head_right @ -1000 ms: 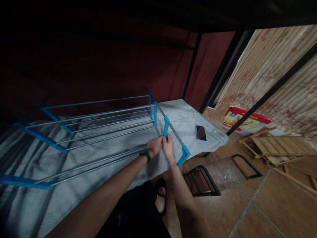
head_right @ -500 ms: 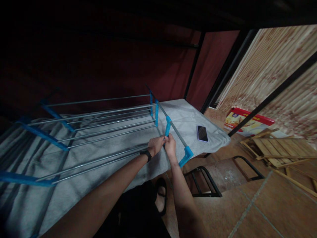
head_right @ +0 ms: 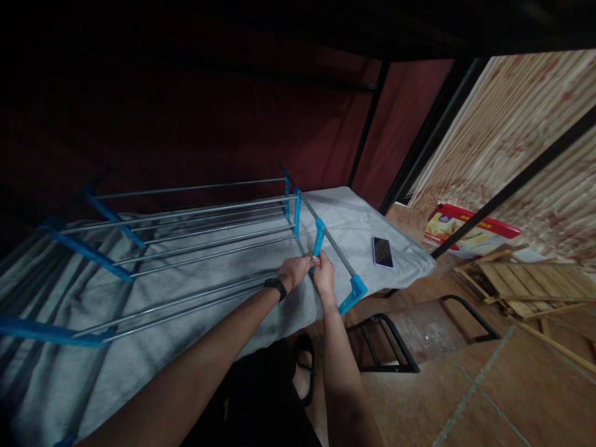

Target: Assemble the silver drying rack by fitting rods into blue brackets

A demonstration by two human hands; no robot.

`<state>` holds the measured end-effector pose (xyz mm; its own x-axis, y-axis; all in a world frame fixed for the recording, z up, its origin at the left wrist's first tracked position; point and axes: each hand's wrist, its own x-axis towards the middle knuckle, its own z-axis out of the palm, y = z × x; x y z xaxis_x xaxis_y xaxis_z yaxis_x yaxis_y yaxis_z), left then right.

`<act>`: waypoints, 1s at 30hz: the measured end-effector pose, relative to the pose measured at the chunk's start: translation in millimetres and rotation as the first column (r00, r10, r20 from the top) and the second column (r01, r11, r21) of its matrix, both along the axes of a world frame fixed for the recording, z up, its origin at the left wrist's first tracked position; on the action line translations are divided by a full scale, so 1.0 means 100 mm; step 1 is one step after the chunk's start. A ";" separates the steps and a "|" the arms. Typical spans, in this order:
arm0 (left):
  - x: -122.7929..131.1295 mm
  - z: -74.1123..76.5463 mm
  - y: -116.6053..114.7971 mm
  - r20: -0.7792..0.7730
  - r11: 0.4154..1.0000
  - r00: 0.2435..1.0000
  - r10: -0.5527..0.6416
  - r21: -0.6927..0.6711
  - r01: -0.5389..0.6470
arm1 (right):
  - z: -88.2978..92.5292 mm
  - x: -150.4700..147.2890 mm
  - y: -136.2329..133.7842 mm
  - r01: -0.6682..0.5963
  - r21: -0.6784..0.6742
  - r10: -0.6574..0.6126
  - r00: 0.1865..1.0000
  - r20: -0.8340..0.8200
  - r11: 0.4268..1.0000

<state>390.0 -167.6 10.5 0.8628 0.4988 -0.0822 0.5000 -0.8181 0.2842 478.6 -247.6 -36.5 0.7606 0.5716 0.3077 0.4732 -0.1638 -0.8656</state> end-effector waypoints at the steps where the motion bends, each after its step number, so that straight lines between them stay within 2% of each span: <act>1: 0.00 0.01 0.01 -0.001 1.000 1.000 0.002 -0.003 -0.002 | 0.00 0.00 0.00 -0.001 -0.002 0.001 1.000 0.003 1.000; 14: 0.03 0.00 0.06 0.047 0.998 0.999 0.014 -0.064 -0.011 | -0.01 0.01 -0.04 0.005 -0.024 -0.004 0.999 0.043 1.000; 23: 0.01 0.04 0.05 0.026 0.998 1.000 0.011 -0.067 -0.009 | -0.04 0.02 -0.02 0.022 -0.063 -0.016 0.996 0.088 0.998; 30: -0.01 0.00 0.03 0.016 0.996 0.999 0.047 -0.074 -0.046 | -0.06 0.02 -0.02 0.032 -0.082 -0.023 0.994 0.108 0.996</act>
<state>388.9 -164.2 10.3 0.8403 0.5317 -0.1052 0.5315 -0.7703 0.3522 480.8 -249.6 -42.7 0.7418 0.5777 0.3405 0.5568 -0.2475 -0.7929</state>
